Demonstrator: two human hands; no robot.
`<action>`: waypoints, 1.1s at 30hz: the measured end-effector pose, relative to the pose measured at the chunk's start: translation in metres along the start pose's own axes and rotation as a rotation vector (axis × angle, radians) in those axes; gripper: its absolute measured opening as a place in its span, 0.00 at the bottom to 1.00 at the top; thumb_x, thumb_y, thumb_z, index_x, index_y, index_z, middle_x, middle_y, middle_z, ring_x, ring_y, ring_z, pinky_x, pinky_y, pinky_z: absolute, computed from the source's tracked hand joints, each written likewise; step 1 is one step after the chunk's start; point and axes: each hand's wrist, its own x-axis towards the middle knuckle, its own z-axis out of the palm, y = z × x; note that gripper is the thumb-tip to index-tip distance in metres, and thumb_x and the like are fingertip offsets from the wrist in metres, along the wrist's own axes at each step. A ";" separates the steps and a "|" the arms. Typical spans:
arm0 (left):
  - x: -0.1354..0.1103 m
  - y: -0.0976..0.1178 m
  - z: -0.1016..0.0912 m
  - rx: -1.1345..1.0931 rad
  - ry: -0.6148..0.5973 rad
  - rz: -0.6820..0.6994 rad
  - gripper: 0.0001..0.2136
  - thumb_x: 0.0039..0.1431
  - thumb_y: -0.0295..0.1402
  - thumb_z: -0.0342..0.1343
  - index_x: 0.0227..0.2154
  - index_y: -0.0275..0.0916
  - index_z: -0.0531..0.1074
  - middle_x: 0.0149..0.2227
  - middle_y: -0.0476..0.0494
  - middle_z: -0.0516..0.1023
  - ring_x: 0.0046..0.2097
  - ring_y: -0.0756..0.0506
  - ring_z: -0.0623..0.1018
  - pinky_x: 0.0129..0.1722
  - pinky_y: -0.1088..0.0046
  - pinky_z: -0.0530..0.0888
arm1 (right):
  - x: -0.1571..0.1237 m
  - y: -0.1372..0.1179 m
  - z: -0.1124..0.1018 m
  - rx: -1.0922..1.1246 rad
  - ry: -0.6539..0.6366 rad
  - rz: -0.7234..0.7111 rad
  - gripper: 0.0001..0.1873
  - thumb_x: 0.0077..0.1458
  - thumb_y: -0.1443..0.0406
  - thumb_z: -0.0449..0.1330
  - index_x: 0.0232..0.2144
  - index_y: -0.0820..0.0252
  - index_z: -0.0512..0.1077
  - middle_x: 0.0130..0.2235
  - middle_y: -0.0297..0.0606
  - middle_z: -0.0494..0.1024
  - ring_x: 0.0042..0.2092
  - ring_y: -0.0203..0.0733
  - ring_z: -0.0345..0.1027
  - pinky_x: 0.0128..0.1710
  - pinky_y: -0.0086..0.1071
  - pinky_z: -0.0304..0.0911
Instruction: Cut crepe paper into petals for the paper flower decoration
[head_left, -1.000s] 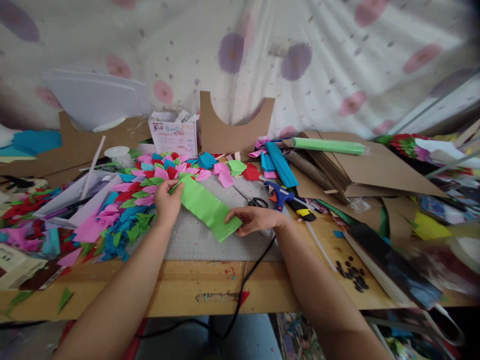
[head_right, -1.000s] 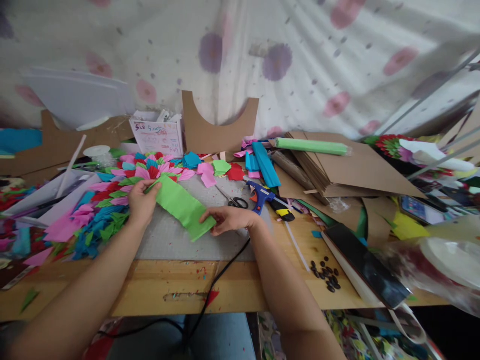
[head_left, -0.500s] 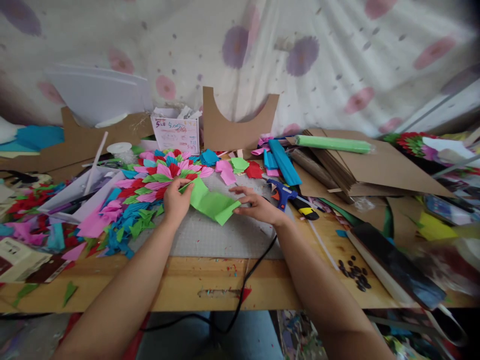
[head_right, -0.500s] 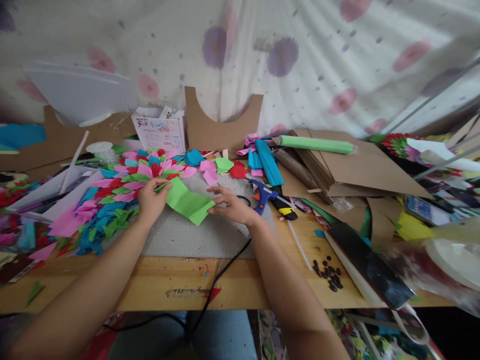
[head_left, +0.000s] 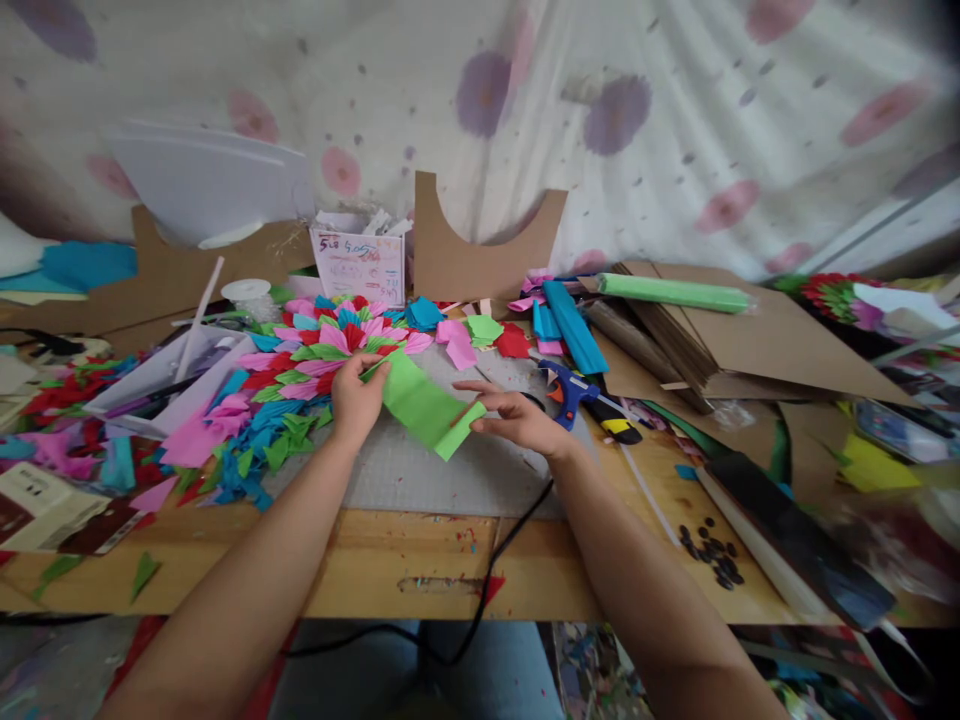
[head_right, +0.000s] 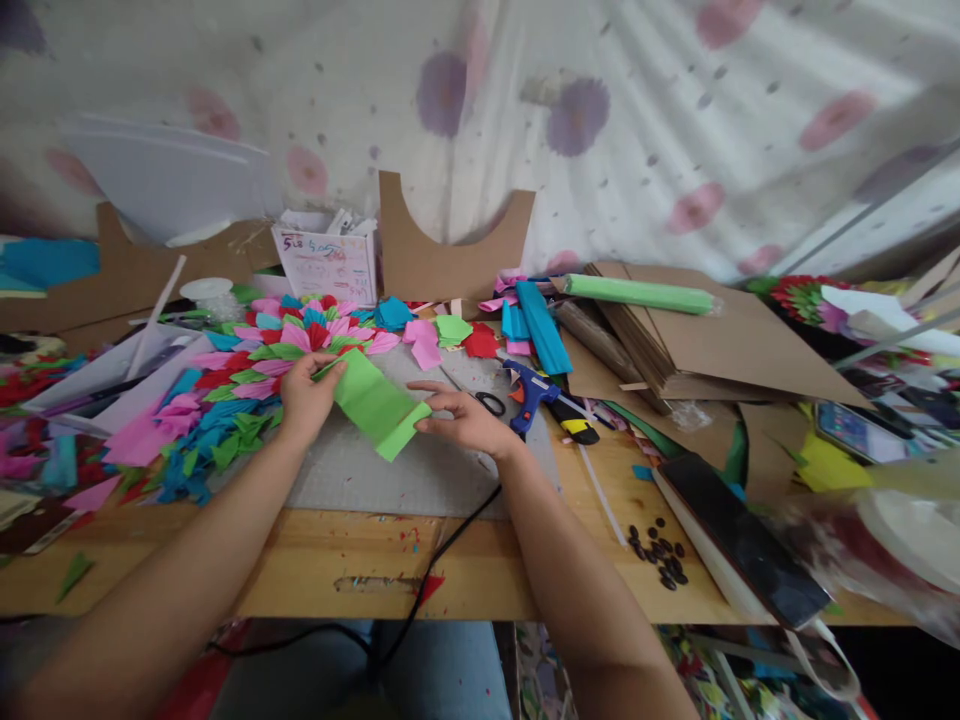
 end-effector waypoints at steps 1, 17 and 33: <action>0.000 -0.001 0.000 -0.008 0.002 -0.010 0.05 0.45 0.33 0.58 0.27 0.39 0.72 0.28 0.49 0.76 0.33 0.48 0.74 0.35 0.72 0.69 | -0.001 -0.002 0.000 0.056 -0.026 0.017 0.14 0.47 0.54 0.60 0.30 0.59 0.74 0.47 0.40 0.70 0.51 0.44 0.61 0.52 0.38 0.53; -0.009 0.016 0.003 -0.082 -0.027 0.004 0.06 0.45 0.33 0.59 0.27 0.37 0.72 0.29 0.46 0.76 0.34 0.47 0.75 0.37 0.71 0.70 | 0.019 0.023 0.025 -0.335 0.230 0.219 0.08 0.45 0.67 0.57 0.32 0.61 0.66 0.37 0.36 0.66 0.37 0.36 0.60 0.40 0.31 0.56; -0.013 0.037 0.005 -0.474 -0.017 -0.346 0.11 0.35 0.33 0.65 0.25 0.36 0.72 0.26 0.50 0.74 0.30 0.51 0.72 0.32 0.75 0.68 | 0.016 0.022 0.018 -0.040 0.221 0.197 0.04 0.40 0.68 0.62 0.23 0.62 0.71 0.23 0.28 0.64 0.28 0.32 0.56 0.32 0.28 0.52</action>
